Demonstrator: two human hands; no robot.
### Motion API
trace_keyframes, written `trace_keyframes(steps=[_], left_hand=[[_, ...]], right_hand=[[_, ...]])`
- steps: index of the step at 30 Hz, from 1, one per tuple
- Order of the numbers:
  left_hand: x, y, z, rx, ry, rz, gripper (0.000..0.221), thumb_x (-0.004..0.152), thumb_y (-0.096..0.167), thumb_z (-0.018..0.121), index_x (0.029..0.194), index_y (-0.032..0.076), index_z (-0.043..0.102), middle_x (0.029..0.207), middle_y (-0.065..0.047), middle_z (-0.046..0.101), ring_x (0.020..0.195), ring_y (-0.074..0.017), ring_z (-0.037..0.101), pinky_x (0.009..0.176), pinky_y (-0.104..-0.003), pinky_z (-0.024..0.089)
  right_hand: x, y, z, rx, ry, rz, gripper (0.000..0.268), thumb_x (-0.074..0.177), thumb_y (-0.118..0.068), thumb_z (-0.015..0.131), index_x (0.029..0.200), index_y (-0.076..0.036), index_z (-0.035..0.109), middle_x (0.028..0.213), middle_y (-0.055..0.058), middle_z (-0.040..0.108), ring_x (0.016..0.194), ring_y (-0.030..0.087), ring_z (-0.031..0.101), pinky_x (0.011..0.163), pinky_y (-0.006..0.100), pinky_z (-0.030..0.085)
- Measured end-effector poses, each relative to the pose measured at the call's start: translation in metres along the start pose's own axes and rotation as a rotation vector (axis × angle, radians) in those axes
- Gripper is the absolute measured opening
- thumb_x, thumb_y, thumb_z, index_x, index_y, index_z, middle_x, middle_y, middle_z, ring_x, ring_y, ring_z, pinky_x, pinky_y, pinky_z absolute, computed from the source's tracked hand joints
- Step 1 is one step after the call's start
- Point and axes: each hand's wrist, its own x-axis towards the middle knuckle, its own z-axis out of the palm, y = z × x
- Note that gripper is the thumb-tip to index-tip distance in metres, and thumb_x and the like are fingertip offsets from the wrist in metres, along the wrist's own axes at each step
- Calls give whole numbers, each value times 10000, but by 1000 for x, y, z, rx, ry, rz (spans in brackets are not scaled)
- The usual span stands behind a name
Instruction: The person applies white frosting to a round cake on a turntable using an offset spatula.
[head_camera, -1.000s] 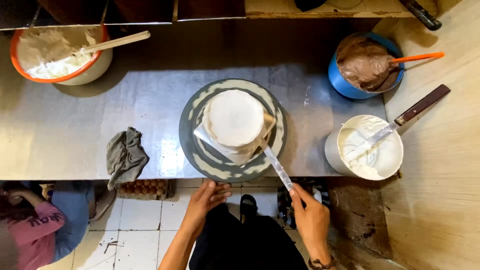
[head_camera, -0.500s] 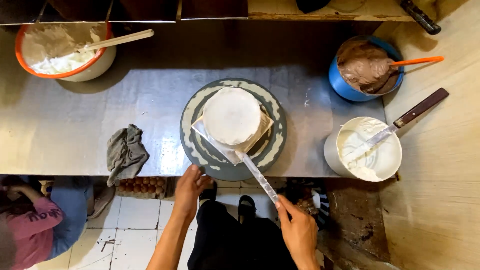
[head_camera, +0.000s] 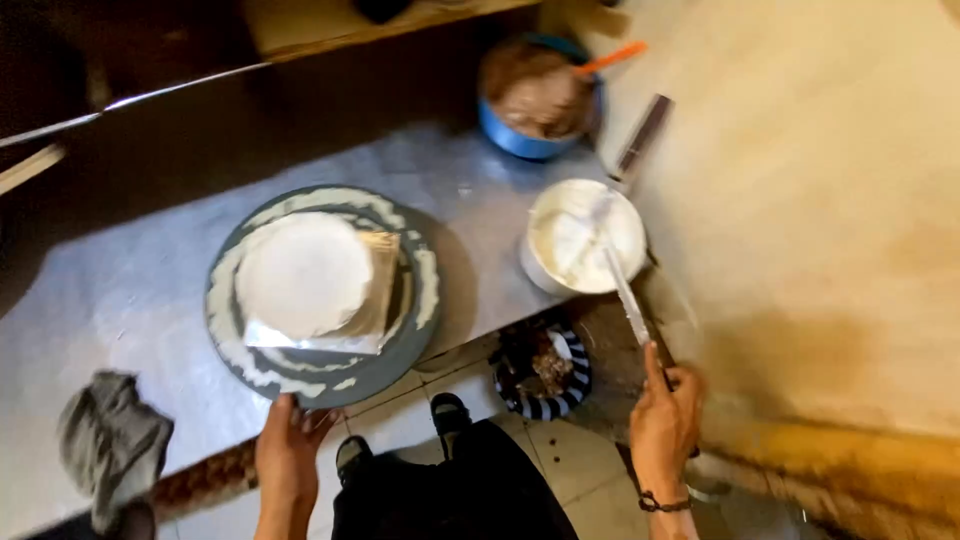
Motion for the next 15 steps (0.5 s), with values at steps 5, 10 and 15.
trace_keyframes(steps=[5,10,15], left_hand=[[37,-10,-38,58,-70,45,390,1069,292,479,1318,-3,536,1245,-113,625,1086,-276,626,968,-482,511],[55,10,-51,78,-60,20,431,1028,290,511,1345,8,590,1267,-97,673,1066,-269,642,962,-454,538],[74,57,-44,165,-86,40,448,1034,346,518,1368,64,615,1193,-51,686,956,-180,642,865,-367,523]], right_hand=[[-73,48,-9,302,-35,392,452,945,-101,627,1398,-105,616,934,207,490,810,396,458,656,523,397],[-94,45,8,-121,-14,-31,490,918,-95,623,1404,-146,667,906,145,653,789,271,626,765,393,532],[-59,-124,5,636,-225,308,385,1006,-270,627,1370,-149,670,929,87,783,787,97,739,629,307,539]])
